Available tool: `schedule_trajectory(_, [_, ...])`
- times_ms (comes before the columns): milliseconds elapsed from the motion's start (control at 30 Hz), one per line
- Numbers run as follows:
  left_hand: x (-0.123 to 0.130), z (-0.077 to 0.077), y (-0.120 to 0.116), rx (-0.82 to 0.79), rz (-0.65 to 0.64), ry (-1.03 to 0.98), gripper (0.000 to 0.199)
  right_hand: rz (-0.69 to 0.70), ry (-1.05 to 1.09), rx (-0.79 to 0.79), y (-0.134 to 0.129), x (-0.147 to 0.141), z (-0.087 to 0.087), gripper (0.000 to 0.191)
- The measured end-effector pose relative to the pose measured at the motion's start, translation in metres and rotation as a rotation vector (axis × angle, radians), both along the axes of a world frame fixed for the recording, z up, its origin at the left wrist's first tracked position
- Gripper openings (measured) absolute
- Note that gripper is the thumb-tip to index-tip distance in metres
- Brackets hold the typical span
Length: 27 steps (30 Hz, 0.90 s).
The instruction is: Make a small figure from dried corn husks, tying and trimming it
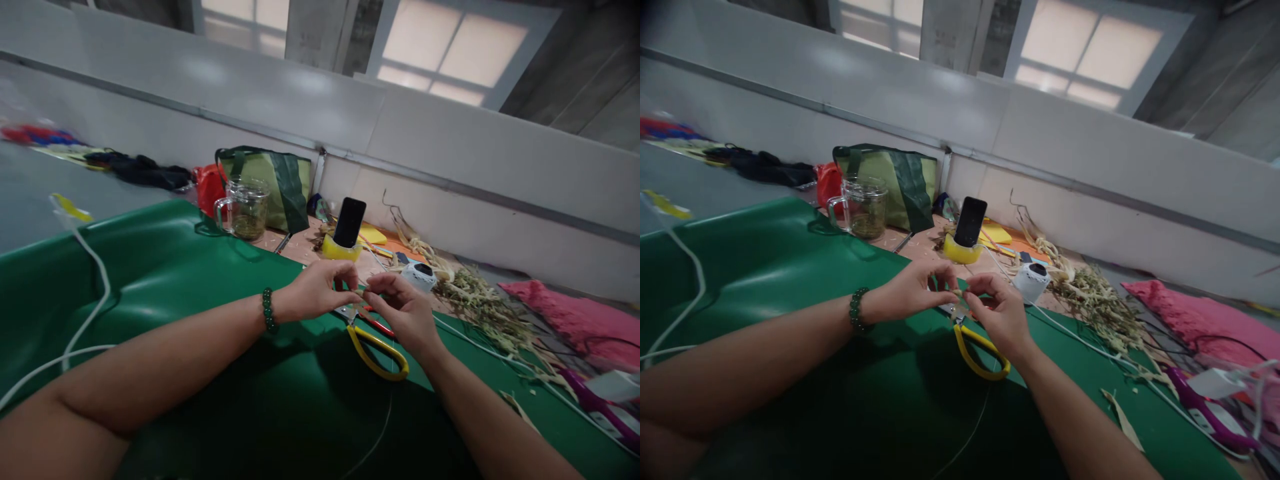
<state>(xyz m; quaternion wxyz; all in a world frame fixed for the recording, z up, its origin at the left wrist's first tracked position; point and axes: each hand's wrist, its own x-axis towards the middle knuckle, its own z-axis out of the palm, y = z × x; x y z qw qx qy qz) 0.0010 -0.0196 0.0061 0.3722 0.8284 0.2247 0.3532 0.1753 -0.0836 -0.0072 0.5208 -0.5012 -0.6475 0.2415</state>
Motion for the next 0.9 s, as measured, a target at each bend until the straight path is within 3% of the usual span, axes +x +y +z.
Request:
schedule_trajectory(167, [0.0005, -0.0013, 0.0015, -0.221, -0.202, 0.002, 0.014, -0.055, -0.058, 0.151, -0.0026, 0.0001, -0.0019, 0.020])
schedule_trajectory(233, [0.0004, -0.0014, 0.0021, -0.251, -0.224, 0.027, 0.014, -0.067, -0.077, 0.200, -0.0034, 0.0000, -0.0029, 0.017])
schedule_trajectory(367, [0.0000, -0.0012, 0.0010, -0.058, -0.130, 0.037, 0.012, -0.073, -0.085, 0.218, -0.0041, -0.0002, -0.0052, 0.019])
schedule_trajectory(633, [0.0000, -0.0055, -0.0025, 0.226, -0.013, 0.069, 0.010, -0.049, 0.048, 0.045, -0.0016, 0.0027, -0.0025, 0.026])
schedule_trajectory(733, [0.0003, -0.0064, -0.0030, 0.242, 0.004, 0.067, 0.010, -0.030, 0.075, 0.022, -0.0004, 0.0023, -0.0008, 0.031])
schedule_trajectory(900, [0.0016, -0.0044, -0.0015, 0.092, -0.047, 0.020, 0.009, -0.050, 0.064, 0.064, -0.0020, -0.0005, -0.0023, 0.028])
